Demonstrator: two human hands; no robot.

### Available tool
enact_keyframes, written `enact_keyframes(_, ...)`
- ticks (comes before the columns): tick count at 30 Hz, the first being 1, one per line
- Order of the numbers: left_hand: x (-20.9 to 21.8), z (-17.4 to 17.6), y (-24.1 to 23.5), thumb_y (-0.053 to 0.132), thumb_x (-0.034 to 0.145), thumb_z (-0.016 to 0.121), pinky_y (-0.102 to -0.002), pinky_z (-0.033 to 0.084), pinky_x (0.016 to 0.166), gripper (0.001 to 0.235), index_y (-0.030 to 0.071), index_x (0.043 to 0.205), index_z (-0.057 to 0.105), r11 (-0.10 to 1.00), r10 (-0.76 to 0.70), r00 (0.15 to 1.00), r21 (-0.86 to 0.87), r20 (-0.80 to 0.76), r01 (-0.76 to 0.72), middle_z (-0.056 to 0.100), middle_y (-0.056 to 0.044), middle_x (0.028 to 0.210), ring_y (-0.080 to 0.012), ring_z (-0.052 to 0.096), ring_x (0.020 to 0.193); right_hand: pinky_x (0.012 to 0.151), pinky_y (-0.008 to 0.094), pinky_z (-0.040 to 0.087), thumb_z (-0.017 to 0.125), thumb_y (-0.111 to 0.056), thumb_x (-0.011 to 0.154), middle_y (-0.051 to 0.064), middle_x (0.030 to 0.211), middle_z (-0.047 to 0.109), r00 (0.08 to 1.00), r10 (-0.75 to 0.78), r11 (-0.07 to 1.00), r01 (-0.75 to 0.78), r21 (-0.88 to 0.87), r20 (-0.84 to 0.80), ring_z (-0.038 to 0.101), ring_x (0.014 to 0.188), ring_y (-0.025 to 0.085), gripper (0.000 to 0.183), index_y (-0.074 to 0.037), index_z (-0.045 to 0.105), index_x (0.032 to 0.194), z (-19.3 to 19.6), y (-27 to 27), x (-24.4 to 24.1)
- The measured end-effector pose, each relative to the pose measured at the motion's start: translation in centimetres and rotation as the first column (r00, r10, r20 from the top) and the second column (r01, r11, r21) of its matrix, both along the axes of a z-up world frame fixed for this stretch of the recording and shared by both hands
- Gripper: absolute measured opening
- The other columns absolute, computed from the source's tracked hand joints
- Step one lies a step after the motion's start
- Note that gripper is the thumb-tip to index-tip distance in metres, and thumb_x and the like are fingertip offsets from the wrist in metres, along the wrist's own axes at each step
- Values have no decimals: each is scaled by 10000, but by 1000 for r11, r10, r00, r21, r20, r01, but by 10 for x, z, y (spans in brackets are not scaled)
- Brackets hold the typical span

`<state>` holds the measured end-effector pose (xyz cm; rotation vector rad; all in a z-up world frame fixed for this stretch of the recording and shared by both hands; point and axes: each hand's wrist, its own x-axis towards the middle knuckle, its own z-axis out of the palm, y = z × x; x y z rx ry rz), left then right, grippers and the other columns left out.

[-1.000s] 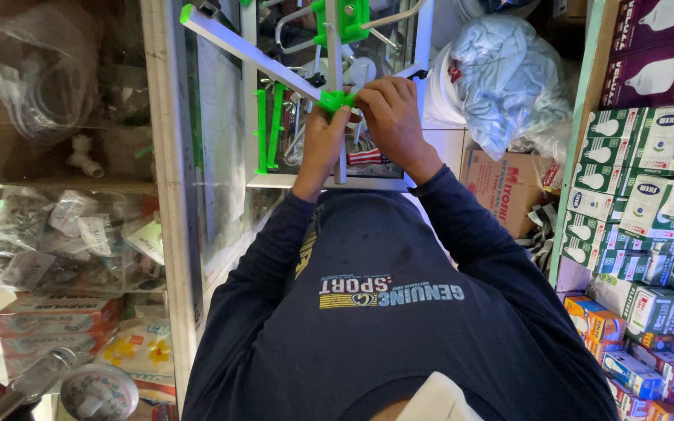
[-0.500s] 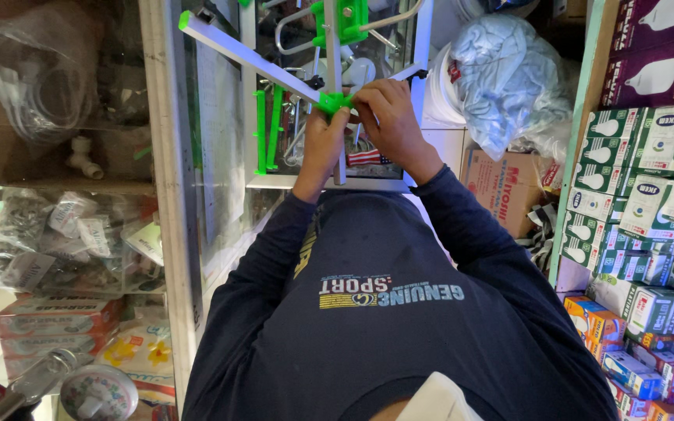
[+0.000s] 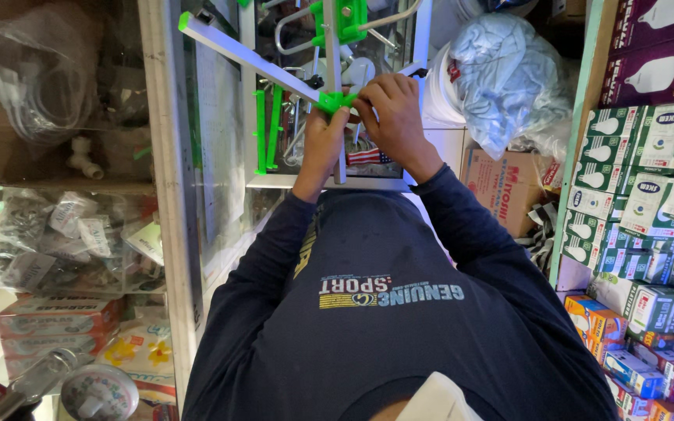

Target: The person assembles a digital TV antenna by fitting metal bars into green plastic brackets and tightening components using a screwdriver.

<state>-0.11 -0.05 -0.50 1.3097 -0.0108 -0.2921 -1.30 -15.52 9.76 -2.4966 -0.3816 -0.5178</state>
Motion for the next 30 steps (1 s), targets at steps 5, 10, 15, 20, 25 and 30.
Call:
enact_keyframes(5, 2, -4, 0, 111, 1034, 599, -290, 592, 785, 326, 4, 1342, 588, 997, -21, 1000, -78, -12, 20, 691, -105, 1152, -162, 701, 943, 927, 441, 402, 758, -94, 944, 71, 1040, 645, 998, 17, 1000, -18, 25, 53, 585, 1014, 304, 132, -74, 653, 1022, -2, 0, -1)
enact_keyframes(10, 4, -1, 2, 115, 1027, 592, -280, 593, 716, 340, 8, 1348, 567, 996, -49, 998, -78, -51, 45, 690, -109, 1145, -171, 717, 907, 943, 438, 406, 747, -59, 949, 69, 1059, 651, 998, 17, 998, -21, 56, 62, 586, 1029, 300, 125, -74, 661, 1040, -2, 2, -4)
enact_keyframes(15, 4, 6, 2, 119, 1021, 587, -280, 599, 710, 359, 1, 1359, 560, 997, -53, 997, -68, -62, 48, 697, -116, 1165, -172, 725, 907, 956, 436, 411, 742, -37, 946, 78, 1085, 648, 997, 31, 996, -37, 87, 68, 585, 1047, 312, 156, -69, 662, 1076, -6, 1, -4)
enact_keyframes(20, 2, 4, 0, 114, 1023, 585, -276, 582, 721, 347, -12, 1345, 564, 998, -18, 998, -53, -55, 15, 696, -118, 1184, -164, 713, 925, 954, 434, 412, 742, -38, 929, 89, 1099, 653, 999, 8, 992, -13, 126, 39, 587, 1058, 318, 178, -81, 669, 1086, -9, 3, -5)
enact_keyframes(25, 1, 3, 1, 99, 1044, 591, -295, 587, 843, 331, -22, 1352, 584, 998, -12, 999, -59, 38, 14, 696, -128, 1210, -171, 707, 1025, 933, 460, 381, 771, -130, 946, 107, 1086, 625, 1000, -20, 991, 20, 135, -3, 548, 1046, 332, 181, -56, 653, 1061, -7, 3, -4)
enact_keyframes(30, 2, 10, 0, 129, 1017, 596, -306, 599, 746, 354, -9, 1343, 578, 1000, -9, 1000, -12, -28, 9, 694, -112, 1176, -162, 698, 965, 923, 453, 377, 763, -125, 959, 98, 1049, 607, 999, -35, 999, 35, 38, -10, 546, 1039, 325, 127, -87, 644, 983, -9, 3, 0)
